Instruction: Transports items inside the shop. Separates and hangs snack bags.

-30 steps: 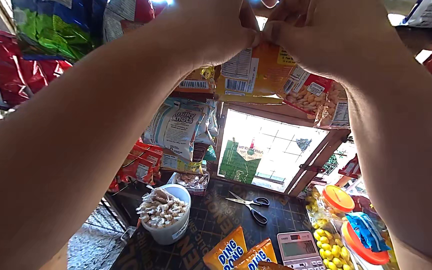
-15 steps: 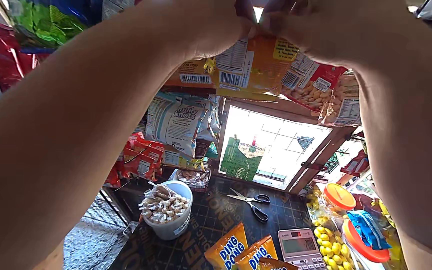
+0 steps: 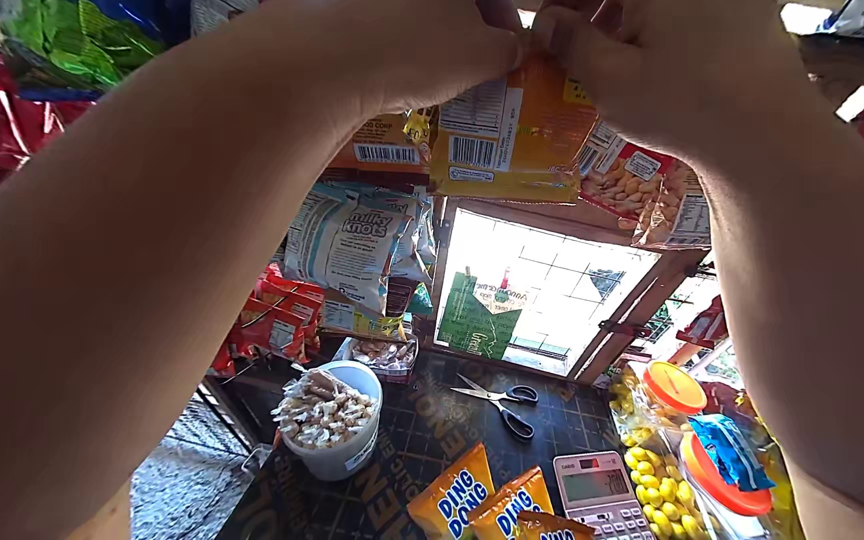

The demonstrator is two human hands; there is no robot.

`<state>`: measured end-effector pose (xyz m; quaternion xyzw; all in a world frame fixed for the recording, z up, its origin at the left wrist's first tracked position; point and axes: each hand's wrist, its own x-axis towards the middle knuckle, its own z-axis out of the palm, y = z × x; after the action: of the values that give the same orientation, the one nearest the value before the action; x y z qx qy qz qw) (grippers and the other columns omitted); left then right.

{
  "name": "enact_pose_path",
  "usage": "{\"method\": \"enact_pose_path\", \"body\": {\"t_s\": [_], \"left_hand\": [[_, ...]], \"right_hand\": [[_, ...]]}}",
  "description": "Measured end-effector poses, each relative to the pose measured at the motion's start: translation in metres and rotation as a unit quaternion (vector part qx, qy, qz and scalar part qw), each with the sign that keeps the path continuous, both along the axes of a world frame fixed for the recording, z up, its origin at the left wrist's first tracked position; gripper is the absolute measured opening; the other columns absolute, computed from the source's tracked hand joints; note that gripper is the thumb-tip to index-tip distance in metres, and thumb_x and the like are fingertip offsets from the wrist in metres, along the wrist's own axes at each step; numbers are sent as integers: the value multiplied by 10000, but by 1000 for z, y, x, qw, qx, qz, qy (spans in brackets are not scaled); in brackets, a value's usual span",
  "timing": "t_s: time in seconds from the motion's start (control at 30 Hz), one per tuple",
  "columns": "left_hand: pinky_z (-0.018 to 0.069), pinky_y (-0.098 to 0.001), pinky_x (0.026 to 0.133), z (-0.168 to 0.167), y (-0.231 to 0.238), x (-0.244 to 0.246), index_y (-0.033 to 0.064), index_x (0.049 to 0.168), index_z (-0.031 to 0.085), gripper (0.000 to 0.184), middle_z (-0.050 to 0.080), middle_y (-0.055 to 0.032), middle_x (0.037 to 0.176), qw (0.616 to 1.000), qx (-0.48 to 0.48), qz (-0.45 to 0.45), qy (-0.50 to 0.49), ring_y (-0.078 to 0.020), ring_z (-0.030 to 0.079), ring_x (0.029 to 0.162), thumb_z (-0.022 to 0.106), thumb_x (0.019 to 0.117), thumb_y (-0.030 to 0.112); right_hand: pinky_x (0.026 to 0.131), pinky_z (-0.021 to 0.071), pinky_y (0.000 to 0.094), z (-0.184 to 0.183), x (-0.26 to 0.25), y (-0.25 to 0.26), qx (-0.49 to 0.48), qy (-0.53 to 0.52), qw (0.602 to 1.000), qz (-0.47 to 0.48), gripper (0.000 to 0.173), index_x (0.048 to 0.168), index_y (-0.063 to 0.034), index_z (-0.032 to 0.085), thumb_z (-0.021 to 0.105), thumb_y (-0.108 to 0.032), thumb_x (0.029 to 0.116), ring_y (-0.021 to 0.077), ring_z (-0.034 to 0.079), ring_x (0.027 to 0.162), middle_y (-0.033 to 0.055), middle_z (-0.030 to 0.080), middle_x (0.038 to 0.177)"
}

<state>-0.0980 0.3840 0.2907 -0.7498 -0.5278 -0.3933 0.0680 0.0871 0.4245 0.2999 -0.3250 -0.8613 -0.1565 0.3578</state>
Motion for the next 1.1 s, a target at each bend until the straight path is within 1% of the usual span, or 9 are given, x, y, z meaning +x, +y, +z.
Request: {"method": "enact_pose_path", "body": {"t_s": [0.1,0.33,0.43,0.53,0.67,0.8,0.93,1.0,1.1], "left_hand": [[455,-204,731,0,0,2,147,1045,732,170,655,60,892,1000,0,-10,-3,30,572,791,608,1021,262],[450,-227,739,0,3,6,154,1009,726,113,640,51,883,1000,-5,4,-28,4,569,793,632,1008,217],[452,-230,737,-1,0,11,142,989,733,85,647,35,879,999,-8,15,-50,-7,571,791,648,990,143],[458,-169,726,-1,-1,11,105,988,722,88,636,26,858,997,-18,2,-74,18,571,783,636,991,89],[418,-221,679,-2,2,8,141,956,724,97,612,31,831,998,-4,30,-53,-19,539,748,637,999,135],[447,-206,696,-3,1,7,141,940,708,84,613,40,829,998,-10,36,-48,-4,557,752,645,994,137],[434,-246,692,-1,4,6,156,948,724,97,625,38,842,998,-2,53,-24,-24,561,770,638,995,149],[461,-339,747,-2,7,7,139,974,726,102,655,-4,883,997,7,73,0,-89,600,832,628,993,156],[464,-484,831,0,15,8,84,1053,697,121,664,-93,981,995,-10,92,27,-223,618,935,620,1005,165]], "right_hand": [[862,467,378,-1,1,-1,-2,2,1000,0,278,1129,-155,712,510,-337,1070,80,624,974,-10,684,1023],[725,490,166,5,1,7,-71,12,996,53,208,1043,-146,695,546,-289,1066,-64,587,778,-81,621,851],[792,494,194,9,1,10,-118,27,991,60,185,1064,-172,718,590,-305,1042,-65,606,850,-97,663,919],[748,508,183,10,-2,13,-126,48,989,66,156,990,-176,725,636,-301,1017,-63,612,792,-105,653,848],[740,501,278,12,-8,15,-113,51,991,47,172,916,-173,715,652,-309,999,3,605,774,-75,627,808],[798,504,322,14,-12,17,-128,28,991,30,186,971,-180,717,641,-346,1004,23,618,842,-65,643,871],[768,498,268,17,-16,19,-149,45,988,23,163,934,-184,713,667,-328,993,-5,605,816,-80,634,847],[780,494,297,16,-18,19,-160,50,986,8,159,957,-167,714,670,-316,993,19,602,825,-59,634,864],[756,486,240,13,-19,27,-165,47,985,19,117,996,-157,699,655,-265,1002,-13,587,788,-73,634,872]]}}
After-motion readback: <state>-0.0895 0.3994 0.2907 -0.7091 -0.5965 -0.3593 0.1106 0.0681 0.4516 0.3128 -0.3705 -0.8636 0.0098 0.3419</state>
